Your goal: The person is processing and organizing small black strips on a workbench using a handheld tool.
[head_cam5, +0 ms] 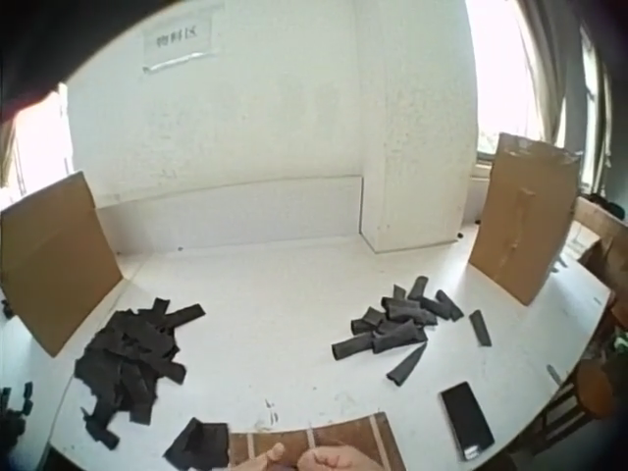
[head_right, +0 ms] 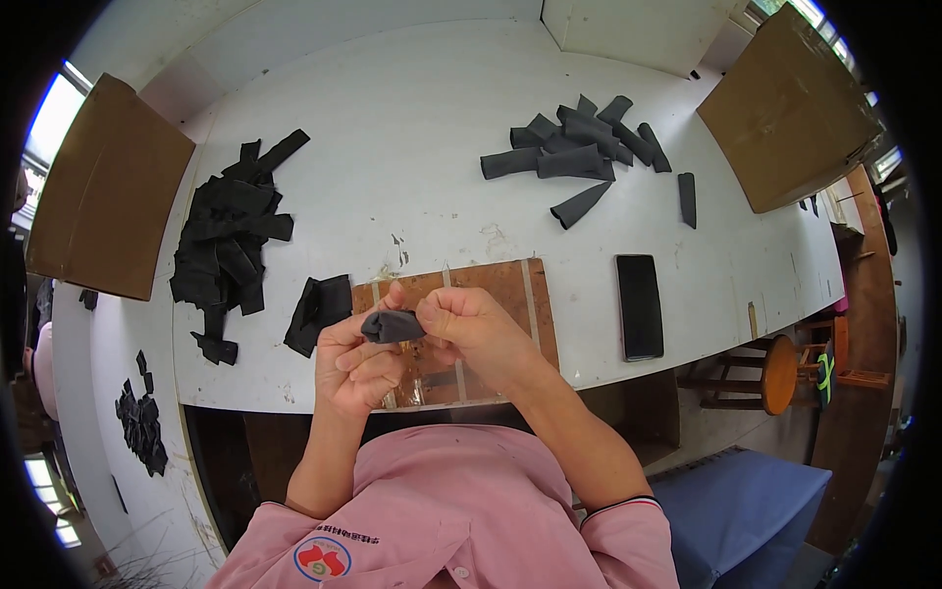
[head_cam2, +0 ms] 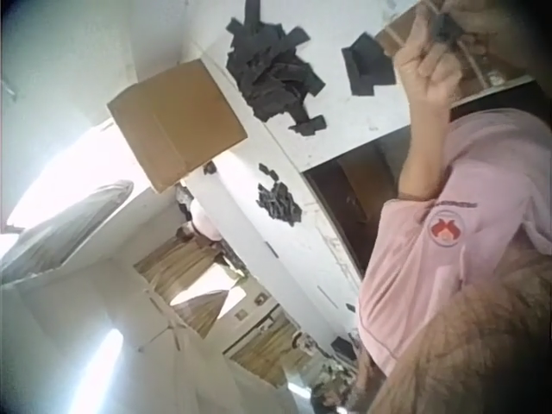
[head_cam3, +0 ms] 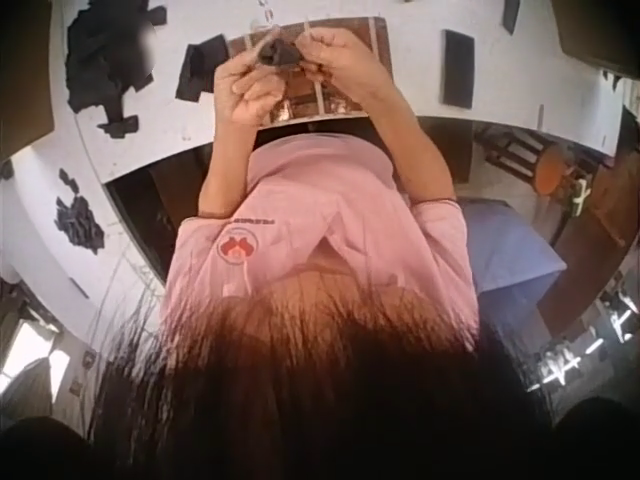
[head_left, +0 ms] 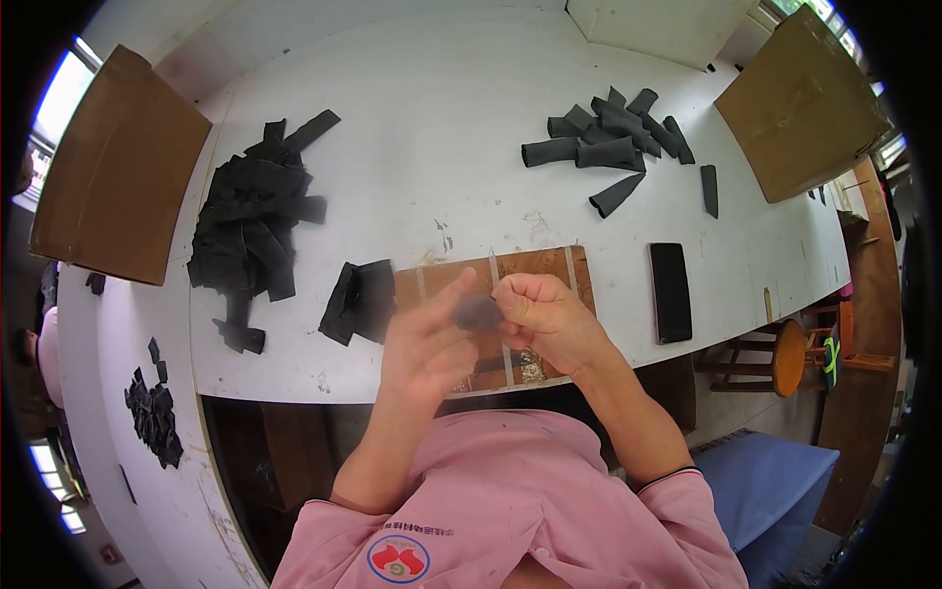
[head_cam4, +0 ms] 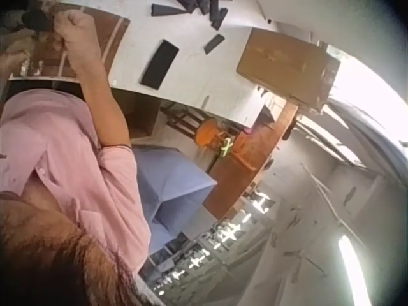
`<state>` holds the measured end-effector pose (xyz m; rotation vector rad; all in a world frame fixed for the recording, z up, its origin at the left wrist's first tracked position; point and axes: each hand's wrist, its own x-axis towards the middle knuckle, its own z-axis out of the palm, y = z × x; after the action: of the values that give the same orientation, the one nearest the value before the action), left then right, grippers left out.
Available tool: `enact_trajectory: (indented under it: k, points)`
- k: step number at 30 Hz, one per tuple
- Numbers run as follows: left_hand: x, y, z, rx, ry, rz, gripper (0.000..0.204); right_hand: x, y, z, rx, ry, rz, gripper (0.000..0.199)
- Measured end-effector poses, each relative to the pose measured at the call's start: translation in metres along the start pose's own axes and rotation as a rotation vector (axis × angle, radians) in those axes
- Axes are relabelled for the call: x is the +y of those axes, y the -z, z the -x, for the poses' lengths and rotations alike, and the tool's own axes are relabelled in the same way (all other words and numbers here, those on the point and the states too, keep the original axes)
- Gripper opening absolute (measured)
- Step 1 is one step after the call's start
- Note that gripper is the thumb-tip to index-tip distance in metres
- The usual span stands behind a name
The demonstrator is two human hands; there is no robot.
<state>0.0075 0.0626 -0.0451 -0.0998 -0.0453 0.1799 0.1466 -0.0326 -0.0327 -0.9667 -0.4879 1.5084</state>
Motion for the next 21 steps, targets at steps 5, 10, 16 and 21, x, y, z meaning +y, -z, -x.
enact_trajectory:
  k: [5, 10, 16, 21]
  points:
    - [-0.002, -0.025, -0.005, 0.409, -0.131, 0.272, 0.029, -0.009, -0.004, -0.008, 0.057, 0.055, 0.095, 0.023]
    - [-0.01, -0.041, -0.015, 0.174, -0.168, 0.57, 0.026, -0.017, -0.009, -0.017, 0.034, 0.095, 0.192, 0.027]
    - [-0.016, -0.007, 0.001, 0.481, -0.291, -0.542, 0.024, 0.022, 0.016, -0.006, 0.027, 0.059, 0.102, 0.025]
    - [-0.01, -0.029, -0.005, 0.205, -0.714, -2.092, 0.024, -0.002, 0.006, 0.001, 0.227, 0.272, 0.575, 0.019]
